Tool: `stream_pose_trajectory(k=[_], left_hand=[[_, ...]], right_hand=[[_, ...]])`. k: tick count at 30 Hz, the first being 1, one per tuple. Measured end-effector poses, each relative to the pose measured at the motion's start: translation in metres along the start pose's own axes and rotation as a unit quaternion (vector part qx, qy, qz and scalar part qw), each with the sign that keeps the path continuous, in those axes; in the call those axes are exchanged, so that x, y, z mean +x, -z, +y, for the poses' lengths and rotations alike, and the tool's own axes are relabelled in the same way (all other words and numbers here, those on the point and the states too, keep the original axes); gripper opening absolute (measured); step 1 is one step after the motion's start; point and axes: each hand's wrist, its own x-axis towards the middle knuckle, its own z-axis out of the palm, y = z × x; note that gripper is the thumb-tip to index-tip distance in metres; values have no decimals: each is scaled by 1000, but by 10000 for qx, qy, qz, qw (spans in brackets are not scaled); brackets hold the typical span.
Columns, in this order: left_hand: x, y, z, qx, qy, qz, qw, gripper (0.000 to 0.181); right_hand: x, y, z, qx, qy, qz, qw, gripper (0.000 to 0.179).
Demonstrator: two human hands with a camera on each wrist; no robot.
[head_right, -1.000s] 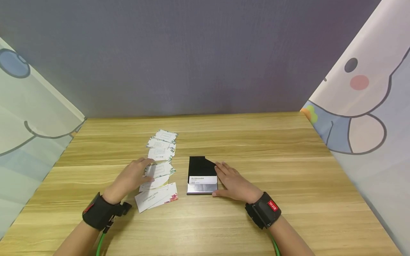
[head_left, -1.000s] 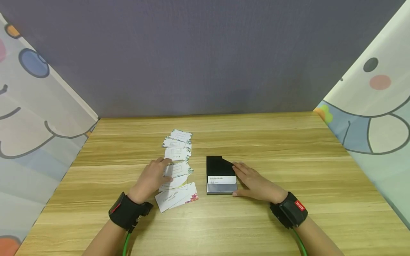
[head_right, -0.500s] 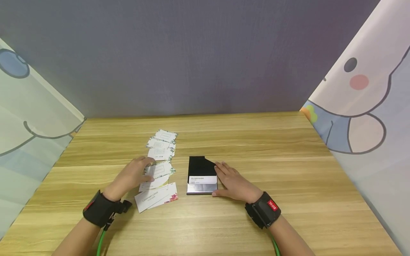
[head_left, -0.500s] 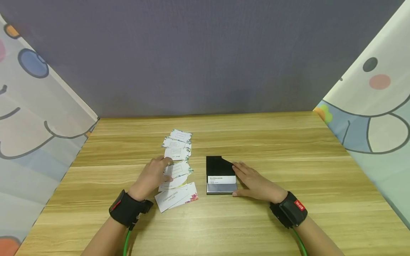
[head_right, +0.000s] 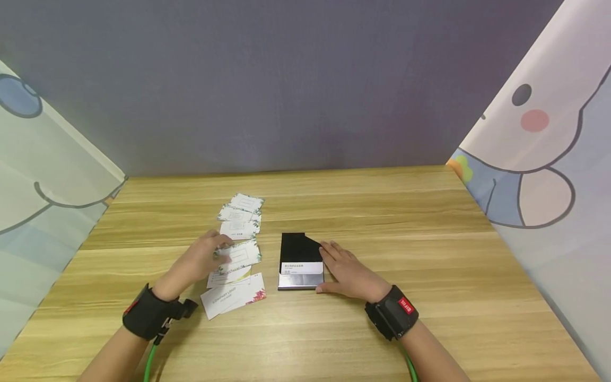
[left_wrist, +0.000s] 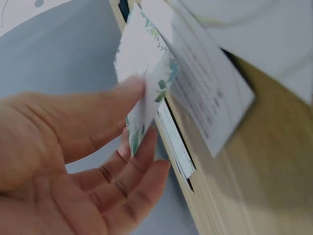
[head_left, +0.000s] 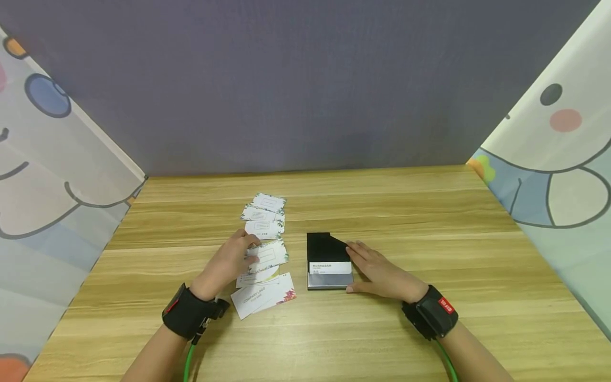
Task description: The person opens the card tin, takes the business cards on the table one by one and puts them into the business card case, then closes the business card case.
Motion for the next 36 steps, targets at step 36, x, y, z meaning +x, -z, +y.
stream_pose_trajectory(k=[36], left_hand=[[26, -14, 62, -638, -1158, 377, 9905, 10]], right_hand=[[0, -1, -1, -225, 68, 109, 9997, 85]])
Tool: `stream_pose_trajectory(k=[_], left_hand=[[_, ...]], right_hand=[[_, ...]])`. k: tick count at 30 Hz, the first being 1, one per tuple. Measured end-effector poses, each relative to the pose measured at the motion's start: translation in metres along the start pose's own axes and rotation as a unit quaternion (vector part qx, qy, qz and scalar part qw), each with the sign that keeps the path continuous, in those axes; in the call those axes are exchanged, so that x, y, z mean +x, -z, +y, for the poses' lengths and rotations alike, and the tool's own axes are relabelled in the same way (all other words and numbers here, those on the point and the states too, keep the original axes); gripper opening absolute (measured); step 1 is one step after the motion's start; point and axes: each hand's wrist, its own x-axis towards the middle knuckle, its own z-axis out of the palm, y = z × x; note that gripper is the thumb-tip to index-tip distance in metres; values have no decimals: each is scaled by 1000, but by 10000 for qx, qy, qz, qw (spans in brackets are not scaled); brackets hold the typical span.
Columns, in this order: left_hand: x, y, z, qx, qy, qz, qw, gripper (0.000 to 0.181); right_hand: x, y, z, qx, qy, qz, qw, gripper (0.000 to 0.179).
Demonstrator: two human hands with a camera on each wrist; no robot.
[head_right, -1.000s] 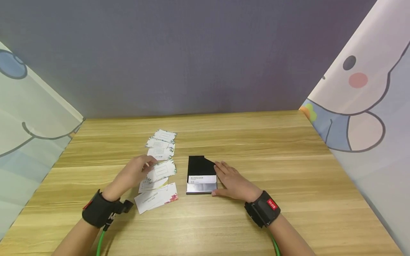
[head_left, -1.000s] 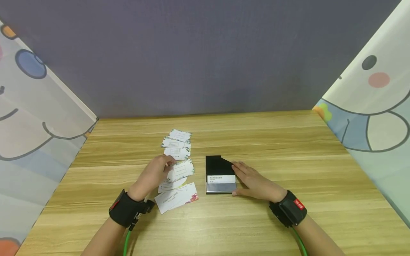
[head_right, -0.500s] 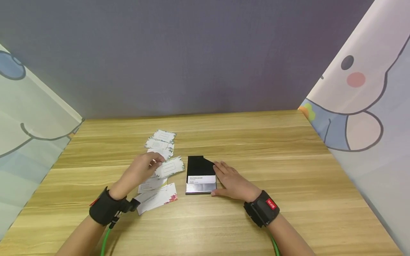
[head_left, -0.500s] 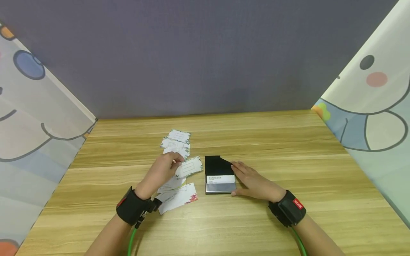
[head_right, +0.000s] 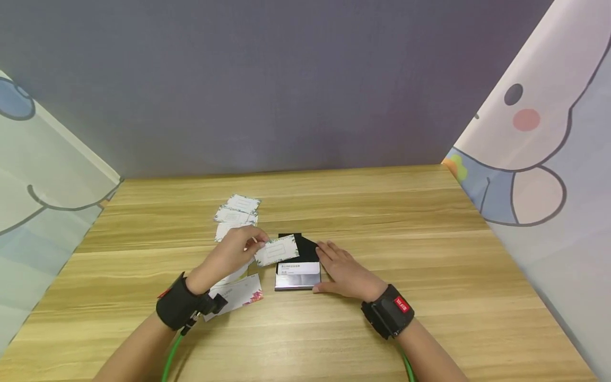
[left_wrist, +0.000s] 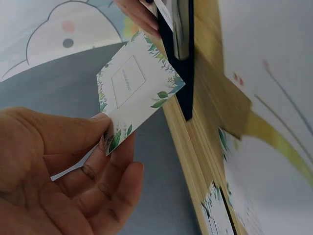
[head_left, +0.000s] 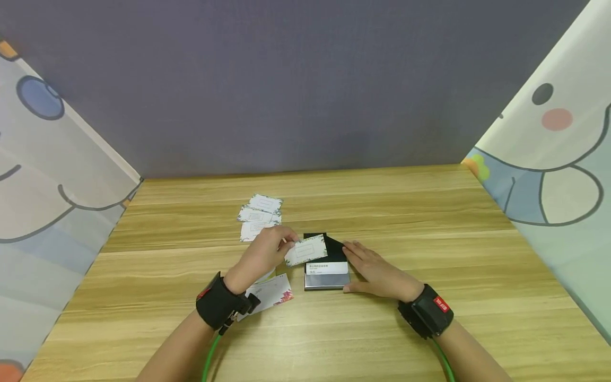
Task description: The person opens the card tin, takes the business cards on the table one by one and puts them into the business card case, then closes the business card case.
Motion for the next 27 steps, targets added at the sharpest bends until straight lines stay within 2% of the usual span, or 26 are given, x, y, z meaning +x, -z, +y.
stream_pose_trajectory(k=[11, 23, 27], left_hand=[[8, -9, 13, -187, -135, -234, 9995, 9], [15, -25, 16, -13, -524, -284, 9982, 11], [15, -27, 18, 79, -473, -455, 9978, 9]], right_hand=[[1, 1, -2, 5, 24, 83, 10000, 83], [1, 2, -2, 71, -59, -63, 9999, 84], [1, 2, -1, 66, -59, -62, 9999, 85]])
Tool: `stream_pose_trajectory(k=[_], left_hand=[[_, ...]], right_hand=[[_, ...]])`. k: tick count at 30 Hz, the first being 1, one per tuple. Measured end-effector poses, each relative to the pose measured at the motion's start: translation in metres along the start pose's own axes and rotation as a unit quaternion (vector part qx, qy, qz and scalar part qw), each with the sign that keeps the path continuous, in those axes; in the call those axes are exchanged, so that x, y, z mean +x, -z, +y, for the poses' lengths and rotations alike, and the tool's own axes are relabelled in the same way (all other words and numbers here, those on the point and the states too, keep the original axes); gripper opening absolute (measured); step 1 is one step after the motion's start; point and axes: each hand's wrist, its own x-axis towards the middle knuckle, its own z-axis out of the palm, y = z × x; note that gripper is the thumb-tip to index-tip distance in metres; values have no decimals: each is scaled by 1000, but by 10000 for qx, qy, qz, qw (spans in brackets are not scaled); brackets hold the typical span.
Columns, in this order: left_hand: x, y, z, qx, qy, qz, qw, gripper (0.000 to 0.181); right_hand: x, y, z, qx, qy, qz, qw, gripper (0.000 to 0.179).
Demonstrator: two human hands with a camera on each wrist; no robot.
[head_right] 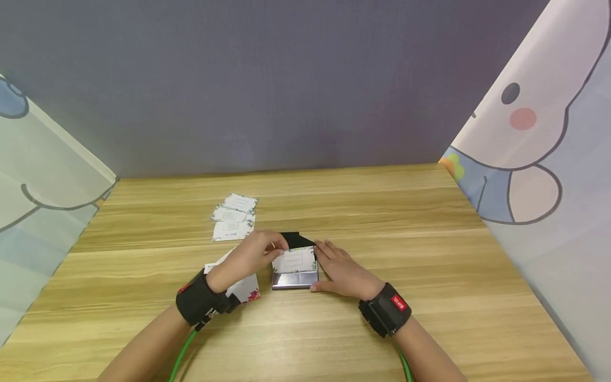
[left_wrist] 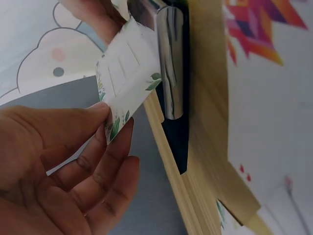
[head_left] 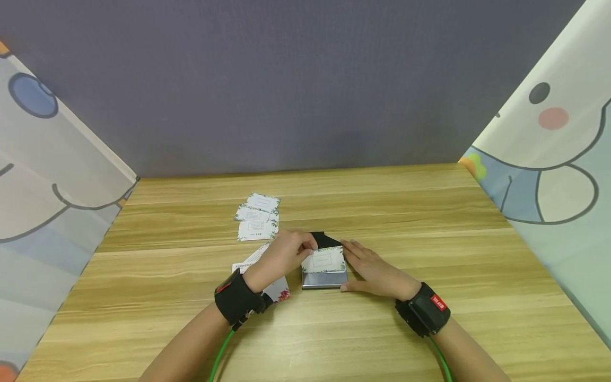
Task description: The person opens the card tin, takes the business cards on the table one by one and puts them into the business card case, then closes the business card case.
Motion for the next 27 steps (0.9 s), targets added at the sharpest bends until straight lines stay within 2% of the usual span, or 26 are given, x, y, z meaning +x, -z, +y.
stream_pose_trajectory(k=[4, 9, 16, 22, 27], left_hand=[[0, -1, 2, 24, 130, -277, 9995, 9], [1, -4, 0, 110, 80, -490, 9987, 14], [0, -8, -1, 162, 70, -1020, 9946, 18], [-2, -12, -3, 394, -146, -1126, 9927, 17], [-5, -12, -2, 376, -121, -1193, 9921, 20]], right_hand=[[0, -1, 1, -14, 56, 64, 10000, 84], [0, -1, 1, 13, 62, 97, 9999, 84], [0, -1, 0, 6, 7, 49, 10000, 85], [0, -1, 1, 14, 49, 86, 10000, 83], [0, -1, 1, -20, 56, 57, 10000, 83]])
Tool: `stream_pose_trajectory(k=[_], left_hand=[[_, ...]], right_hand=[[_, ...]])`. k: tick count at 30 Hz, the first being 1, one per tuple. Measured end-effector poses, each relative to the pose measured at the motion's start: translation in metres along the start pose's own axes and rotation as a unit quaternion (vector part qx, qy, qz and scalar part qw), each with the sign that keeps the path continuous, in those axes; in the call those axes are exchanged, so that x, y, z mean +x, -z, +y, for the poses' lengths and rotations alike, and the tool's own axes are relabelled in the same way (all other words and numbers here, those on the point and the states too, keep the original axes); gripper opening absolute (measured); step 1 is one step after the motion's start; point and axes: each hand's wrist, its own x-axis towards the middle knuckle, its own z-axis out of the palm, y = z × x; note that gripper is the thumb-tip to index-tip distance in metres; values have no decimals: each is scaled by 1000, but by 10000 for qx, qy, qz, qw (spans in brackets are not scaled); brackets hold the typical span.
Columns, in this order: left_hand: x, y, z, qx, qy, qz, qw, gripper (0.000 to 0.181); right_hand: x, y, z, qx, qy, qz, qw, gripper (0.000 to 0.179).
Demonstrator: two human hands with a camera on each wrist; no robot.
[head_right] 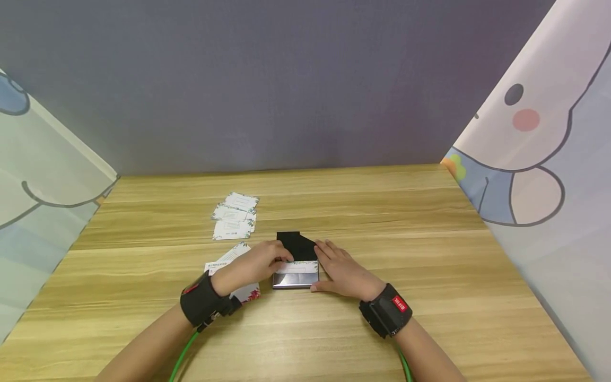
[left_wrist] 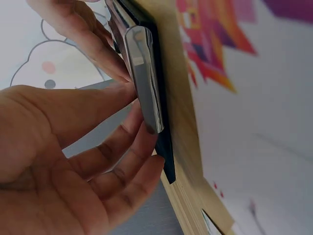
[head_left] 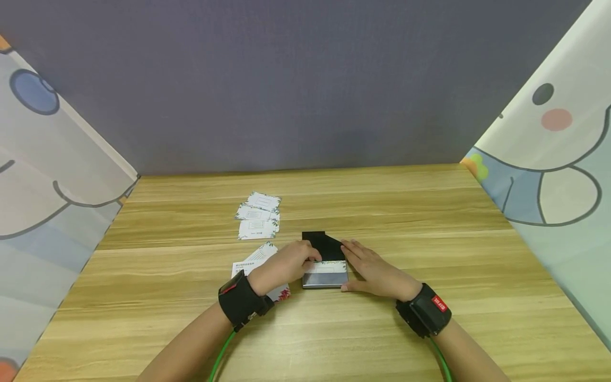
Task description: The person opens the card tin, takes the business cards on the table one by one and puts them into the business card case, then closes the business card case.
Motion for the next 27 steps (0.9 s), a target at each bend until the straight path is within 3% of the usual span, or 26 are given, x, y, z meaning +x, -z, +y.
stream_pose_trajectory(k=[7, 13, 18, 23, 27], left_hand=[[-7, 3, -2, -143, 35, -13, 9999, 27], [-20, 15, -16, -131, 217, 400, 9989, 28], [-37, 26, -32, -54, 677, 494, 9965, 29], [-54, 33, -42, 128, 1301, 252, 9911, 41], [-65, 38, -45, 286, 1606, 26, 9866, 56]], right_hand=[[0, -1, 1, -43, 6, -1, 10000, 84], [0, 0, 1, -28, -38, -21, 10000, 85], [0, 0, 0, 4, -27, -47, 10000, 86], [0, 1, 1, 2, -8, -13, 10000, 85], [0, 1, 1, 6, 8, -2, 10000, 85]])
